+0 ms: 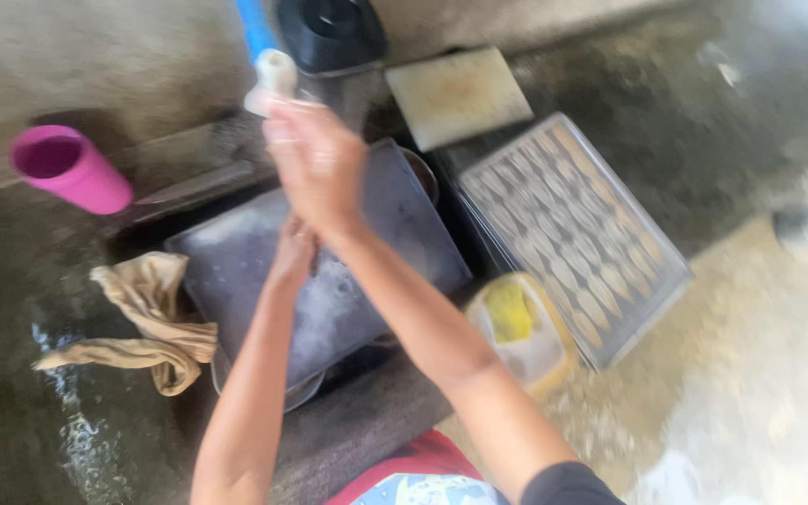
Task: The person washes a cloth, a metal tray, a wok, a plastic bowl, and a metal bowl under running water using a sponge and soap. The items are rinsed and placed into a larger basin.
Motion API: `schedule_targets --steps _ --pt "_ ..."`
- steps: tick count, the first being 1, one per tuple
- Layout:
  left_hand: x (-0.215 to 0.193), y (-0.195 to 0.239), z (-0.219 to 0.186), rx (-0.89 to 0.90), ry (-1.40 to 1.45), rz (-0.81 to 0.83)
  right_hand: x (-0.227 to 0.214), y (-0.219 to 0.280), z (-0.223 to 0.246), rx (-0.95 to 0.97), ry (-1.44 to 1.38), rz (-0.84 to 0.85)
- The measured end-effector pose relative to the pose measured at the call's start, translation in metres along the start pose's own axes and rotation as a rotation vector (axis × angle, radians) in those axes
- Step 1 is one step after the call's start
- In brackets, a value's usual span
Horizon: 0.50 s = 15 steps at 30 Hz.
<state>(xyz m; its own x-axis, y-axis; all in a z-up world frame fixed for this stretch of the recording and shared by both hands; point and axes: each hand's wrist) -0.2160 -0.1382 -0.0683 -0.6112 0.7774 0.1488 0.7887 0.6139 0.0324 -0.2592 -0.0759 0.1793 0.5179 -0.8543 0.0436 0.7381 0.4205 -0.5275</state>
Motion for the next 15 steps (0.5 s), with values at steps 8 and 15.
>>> schedule_targets --steps 8,15 --pt "-0.012 0.073 -0.034 -0.119 -0.159 0.187 -0.059 0.080 -0.012 -0.081 0.238 0.035" --pt "0.023 0.118 -0.052 -0.081 -0.048 0.304 -0.328 0.287 -0.104 0.695 0.876 -0.072"
Point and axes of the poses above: each hand's wrist, its own y-axis away from the middle knuckle, its own x-axis out of the palm, z = x × y, and after that the axes turned 9 degrees about -y, right-handed
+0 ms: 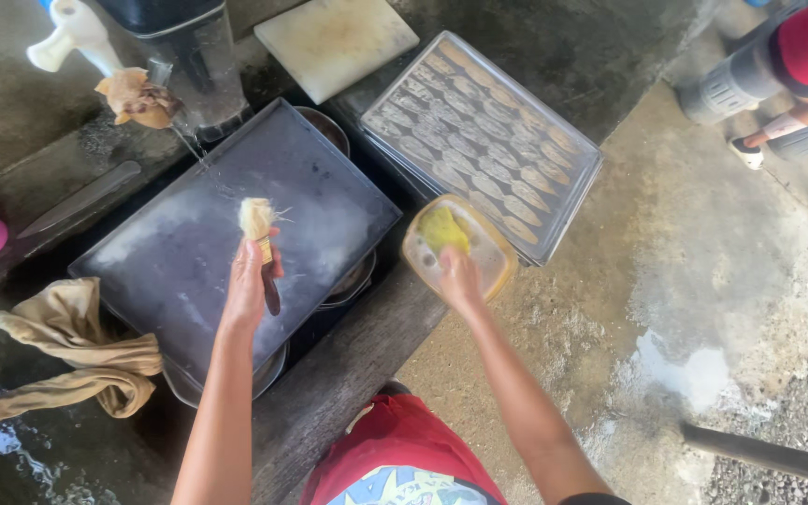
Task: The person washes a cloth, a metal tray, a wok, a plastic bowl, and a metal bowl under running water using a sponge and soap. The items are rinsed and placed into a larger basin.
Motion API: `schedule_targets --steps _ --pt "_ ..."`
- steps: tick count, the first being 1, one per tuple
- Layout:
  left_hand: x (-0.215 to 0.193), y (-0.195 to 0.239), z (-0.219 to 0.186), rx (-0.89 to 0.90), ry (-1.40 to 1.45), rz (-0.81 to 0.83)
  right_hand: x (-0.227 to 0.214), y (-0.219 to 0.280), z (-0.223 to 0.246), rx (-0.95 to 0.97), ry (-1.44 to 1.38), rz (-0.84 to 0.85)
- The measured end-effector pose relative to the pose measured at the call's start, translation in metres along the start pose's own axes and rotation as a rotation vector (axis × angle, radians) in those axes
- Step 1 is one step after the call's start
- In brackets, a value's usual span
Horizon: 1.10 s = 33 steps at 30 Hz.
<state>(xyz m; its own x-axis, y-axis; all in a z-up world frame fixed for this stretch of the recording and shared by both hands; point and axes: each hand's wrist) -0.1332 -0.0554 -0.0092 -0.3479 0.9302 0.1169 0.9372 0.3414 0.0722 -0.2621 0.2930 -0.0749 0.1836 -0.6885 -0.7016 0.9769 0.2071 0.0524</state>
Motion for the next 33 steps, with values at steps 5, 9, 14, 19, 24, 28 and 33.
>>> schedule_targets --steps 5,9,14,19,24,28,33 --pt "0.061 -0.004 -0.004 0.000 0.160 0.112 -0.025 0.007 -0.064 -0.157 0.400 0.282" --pt "0.123 -0.012 -0.004 0.000 0.108 0.156 -0.035 -0.002 -0.038 -0.118 0.418 0.406" --pt "0.185 -0.023 0.016 -0.114 0.104 0.092 -0.025 -0.004 -0.026 -0.100 0.517 0.501" --pt "0.207 -0.018 0.000 -0.081 0.123 0.114 -0.028 -0.006 -0.029 -0.230 0.388 0.441" --pt "0.235 -0.020 -0.017 -0.001 0.048 0.111 -0.061 0.000 0.000 0.085 0.379 0.611" --pt "0.263 -0.034 -0.009 0.077 -0.084 0.001 -0.060 0.000 0.000 0.112 0.424 0.657" --pt "0.287 -0.042 0.012 0.077 -0.085 -0.012 -0.054 -0.002 -0.010 0.018 0.484 0.677"
Point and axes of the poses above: each hand's wrist, its own y-axis away from the middle knuckle, its own x-axis out of the palm, z = x × y, and after that the axes turned 9 degrees about -y, right-handed
